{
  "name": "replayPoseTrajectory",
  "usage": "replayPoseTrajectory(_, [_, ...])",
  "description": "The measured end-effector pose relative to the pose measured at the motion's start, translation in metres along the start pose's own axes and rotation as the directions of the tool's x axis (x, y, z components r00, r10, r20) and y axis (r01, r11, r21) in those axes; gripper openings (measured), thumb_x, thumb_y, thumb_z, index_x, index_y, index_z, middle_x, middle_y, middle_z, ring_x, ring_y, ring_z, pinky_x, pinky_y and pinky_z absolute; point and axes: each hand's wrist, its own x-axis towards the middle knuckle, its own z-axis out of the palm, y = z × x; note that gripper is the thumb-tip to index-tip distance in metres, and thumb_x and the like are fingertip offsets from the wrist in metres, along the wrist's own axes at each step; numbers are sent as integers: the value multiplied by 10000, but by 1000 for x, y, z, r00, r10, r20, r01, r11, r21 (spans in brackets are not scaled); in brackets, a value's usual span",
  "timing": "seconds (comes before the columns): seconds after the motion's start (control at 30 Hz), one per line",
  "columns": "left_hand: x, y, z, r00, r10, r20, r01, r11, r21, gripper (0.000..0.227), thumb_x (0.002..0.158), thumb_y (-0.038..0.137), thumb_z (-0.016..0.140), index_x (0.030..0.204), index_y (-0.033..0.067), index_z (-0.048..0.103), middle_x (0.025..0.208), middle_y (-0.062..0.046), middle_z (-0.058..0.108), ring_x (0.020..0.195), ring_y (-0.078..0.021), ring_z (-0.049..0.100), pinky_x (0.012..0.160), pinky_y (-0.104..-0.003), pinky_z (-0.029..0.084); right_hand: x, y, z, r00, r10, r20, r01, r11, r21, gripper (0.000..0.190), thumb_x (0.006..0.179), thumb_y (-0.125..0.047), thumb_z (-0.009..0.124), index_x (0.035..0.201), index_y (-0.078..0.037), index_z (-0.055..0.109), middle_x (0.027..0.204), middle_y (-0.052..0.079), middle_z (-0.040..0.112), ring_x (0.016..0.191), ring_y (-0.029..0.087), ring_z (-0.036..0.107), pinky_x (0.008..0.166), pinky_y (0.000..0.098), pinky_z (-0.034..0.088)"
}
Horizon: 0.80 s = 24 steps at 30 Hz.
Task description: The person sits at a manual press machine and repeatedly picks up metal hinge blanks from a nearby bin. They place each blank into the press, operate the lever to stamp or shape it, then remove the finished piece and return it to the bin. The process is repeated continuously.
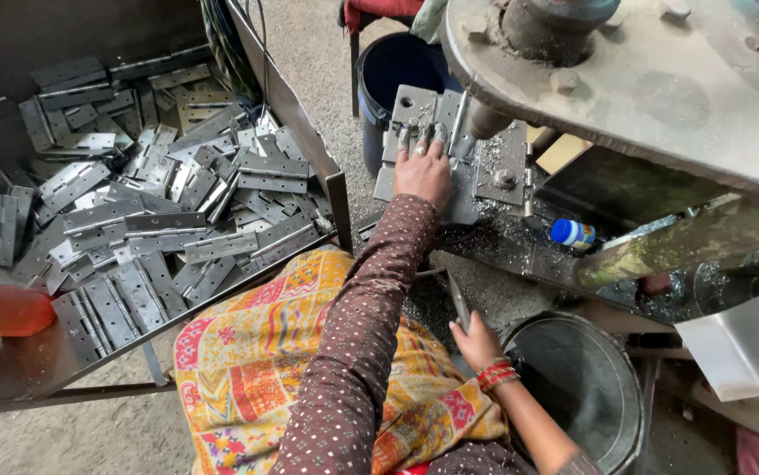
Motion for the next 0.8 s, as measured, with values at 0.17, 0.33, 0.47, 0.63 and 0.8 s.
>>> replayPoseTrajectory(0.17, [-49, 14, -27, 998, 62, -10, -62, 998, -1, 278, 1033, 160, 477, 1154, 85, 716, 1350, -109, 605, 1200, -245, 611, 1226, -559, 213, -40, -62, -91, 992, -28, -124, 2, 980, -200, 542, 956, -581, 613, 1233, -114, 618, 812, 131, 734, 717, 282, 722, 635, 410, 544])
replayPoseTrajectory(0.33, [-145, 37, -45, 972, 154, -177, -129, 981, 144, 335, 855, 183, 565, 1149, 94, 702, 1283, -120, 578, 1181, -258, 611, 1171, -568, 243, -49, -93, -111, 897, -223, -381, 266, 962, 65, 435, 935, -421, 657, 1171, -56, 637, 1151, 148, 659, 855, 258, 715, 708, 388, 572])
replayPoseTrajectory(0.47, [-153, 16, -54, 854, 271, -445, -260, 962, 86, 174, 951, 173, 584, 1100, 102, 640, 1242, -81, 611, 1207, -255, 612, 1209, -608, 275, -53, -89, -108, 733, -436, -522, 427, 893, -145, 395, 999, -387, 669, 1187, -41, 645, 1199, 143, 644, 1047, 323, 667, 866, 406, 556])
replayPoseTrajectory(0.63, [-138, 20, -67, 821, 325, -469, -413, 906, -96, 98, 989, 133, 578, 1068, 92, 618, 1142, -61, 634, 981, -235, 660, 1231, -591, 333, -52, -89, -106, 880, -222, -420, 296, 947, 121, 392, 944, -368, 665, 1169, -48, 636, 1202, 147, 607, 961, 241, 696, 750, 363, 581])
replayPoseTrajectory(0.8, [-110, 34, -66, 753, 277, -596, -384, 922, -56, 70, 1033, 141, 616, 1022, 76, 590, 1105, -63, 625, 867, -218, 675, 1169, -535, 432, -49, -86, -106, 891, -234, -388, 311, 939, 147, 425, 958, -417, 629, 1183, -57, 630, 1228, 153, 595, 958, 234, 691, 736, 342, 596])
